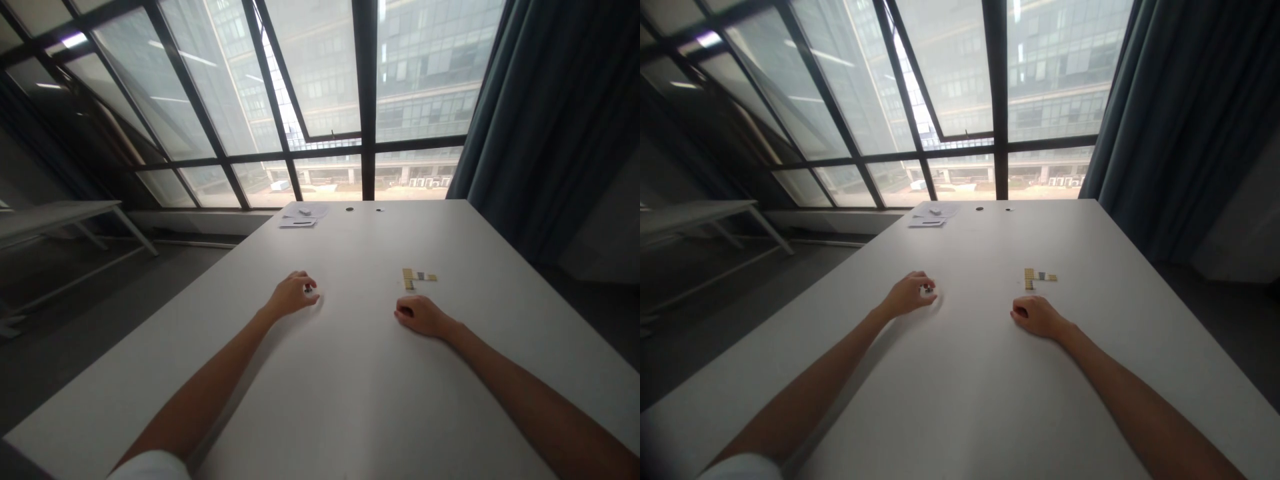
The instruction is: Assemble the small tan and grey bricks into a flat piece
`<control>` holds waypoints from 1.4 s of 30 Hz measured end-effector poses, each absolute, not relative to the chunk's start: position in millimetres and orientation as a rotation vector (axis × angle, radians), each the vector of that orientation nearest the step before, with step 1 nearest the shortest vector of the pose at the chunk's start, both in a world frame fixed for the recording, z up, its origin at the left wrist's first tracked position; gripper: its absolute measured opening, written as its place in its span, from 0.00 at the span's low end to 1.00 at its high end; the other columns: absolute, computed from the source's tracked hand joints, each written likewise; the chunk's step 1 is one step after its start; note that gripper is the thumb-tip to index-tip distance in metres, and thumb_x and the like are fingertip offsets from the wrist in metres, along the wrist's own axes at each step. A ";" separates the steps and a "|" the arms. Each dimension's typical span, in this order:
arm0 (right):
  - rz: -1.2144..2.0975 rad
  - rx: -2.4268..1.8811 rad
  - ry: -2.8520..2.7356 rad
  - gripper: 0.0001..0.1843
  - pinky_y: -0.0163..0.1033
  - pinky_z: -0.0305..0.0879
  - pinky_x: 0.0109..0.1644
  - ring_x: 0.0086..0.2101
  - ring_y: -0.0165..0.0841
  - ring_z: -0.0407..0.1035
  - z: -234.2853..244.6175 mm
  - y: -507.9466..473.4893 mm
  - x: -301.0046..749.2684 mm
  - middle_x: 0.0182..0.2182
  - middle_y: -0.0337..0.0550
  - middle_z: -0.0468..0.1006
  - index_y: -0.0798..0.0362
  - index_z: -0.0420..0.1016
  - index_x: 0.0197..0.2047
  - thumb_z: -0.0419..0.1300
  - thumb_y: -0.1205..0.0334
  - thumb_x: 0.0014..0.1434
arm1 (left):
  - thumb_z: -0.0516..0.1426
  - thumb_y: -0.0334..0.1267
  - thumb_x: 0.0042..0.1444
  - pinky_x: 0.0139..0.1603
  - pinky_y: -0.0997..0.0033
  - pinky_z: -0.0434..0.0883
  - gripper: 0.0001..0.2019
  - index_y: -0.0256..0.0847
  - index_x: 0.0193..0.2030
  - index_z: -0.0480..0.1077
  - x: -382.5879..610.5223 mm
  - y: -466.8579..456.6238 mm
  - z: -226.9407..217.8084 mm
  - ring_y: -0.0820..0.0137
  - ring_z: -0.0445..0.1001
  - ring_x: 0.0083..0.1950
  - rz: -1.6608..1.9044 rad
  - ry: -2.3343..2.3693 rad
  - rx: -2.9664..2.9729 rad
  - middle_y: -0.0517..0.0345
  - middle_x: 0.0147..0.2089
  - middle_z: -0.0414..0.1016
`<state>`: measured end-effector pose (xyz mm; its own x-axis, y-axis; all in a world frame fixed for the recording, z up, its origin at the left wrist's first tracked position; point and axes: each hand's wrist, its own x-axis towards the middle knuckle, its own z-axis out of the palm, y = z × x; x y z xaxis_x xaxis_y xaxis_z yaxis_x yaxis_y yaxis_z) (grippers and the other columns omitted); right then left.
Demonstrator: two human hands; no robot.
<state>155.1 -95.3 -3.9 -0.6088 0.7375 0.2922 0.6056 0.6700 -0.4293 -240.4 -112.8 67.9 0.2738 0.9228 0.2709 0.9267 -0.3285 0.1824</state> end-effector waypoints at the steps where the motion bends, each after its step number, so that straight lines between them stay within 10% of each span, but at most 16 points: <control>1: 0.400 -1.035 -2.432 0.12 0.34 0.49 0.31 0.24 0.28 0.58 -3.1 -95.9 155.0 0.22 0.36 0.68 0.53 0.67 0.24 0.57 0.61 0.59 | 0.62 0.48 0.52 0.48 0.65 0.70 0.11 0.45 0.38 0.77 -227.2 -110.5 70.2 0.64 0.73 0.44 -0.541 -1.768 -2.524 0.57 0.39 0.76; 7: 0.390 -1.018 -2.301 0.05 0.33 0.56 0.33 0.25 0.28 0.63 0.3 -97.3 156.3 0.24 0.36 0.72 0.51 0.77 0.36 0.59 0.64 0.58 | 0.63 0.45 0.53 0.49 0.65 0.71 0.11 0.45 0.41 0.76 -141.6 -96.3 67.1 0.64 0.72 0.47 -0.662 -1.495 -2.670 0.57 0.42 0.75; 14: 0.240 -1.136 -2.174 0.21 0.35 0.61 0.35 0.28 0.29 0.66 -0.5 -90.7 166.6 0.35 0.39 0.76 0.49 0.74 0.54 0.64 0.61 0.56 | 0.63 0.44 0.53 0.52 0.62 0.72 0.12 0.44 0.43 0.75 -66.6 -81.6 39.5 0.62 0.71 0.50 -0.683 -1.250 -2.786 0.54 0.44 0.75; 42: 0.228 -1.069 -2.199 0.13 0.35 0.63 0.39 0.35 0.33 0.70 3.8 -87.6 172.6 0.37 0.41 0.77 0.50 0.73 0.45 0.65 0.65 0.54 | 0.63 0.41 0.55 0.54 0.60 0.72 0.13 0.46 0.48 0.74 -44.1 -82.0 18.1 0.61 0.69 0.52 -1.015 -1.206 -2.831 0.53 0.47 0.73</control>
<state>172.6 -87.6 3.8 -0.4379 0.7504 0.4951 0.6327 0.6485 -0.4232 -44.1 -82.0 18.1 0.5279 0.6797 0.5092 0.6177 -0.7188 0.3191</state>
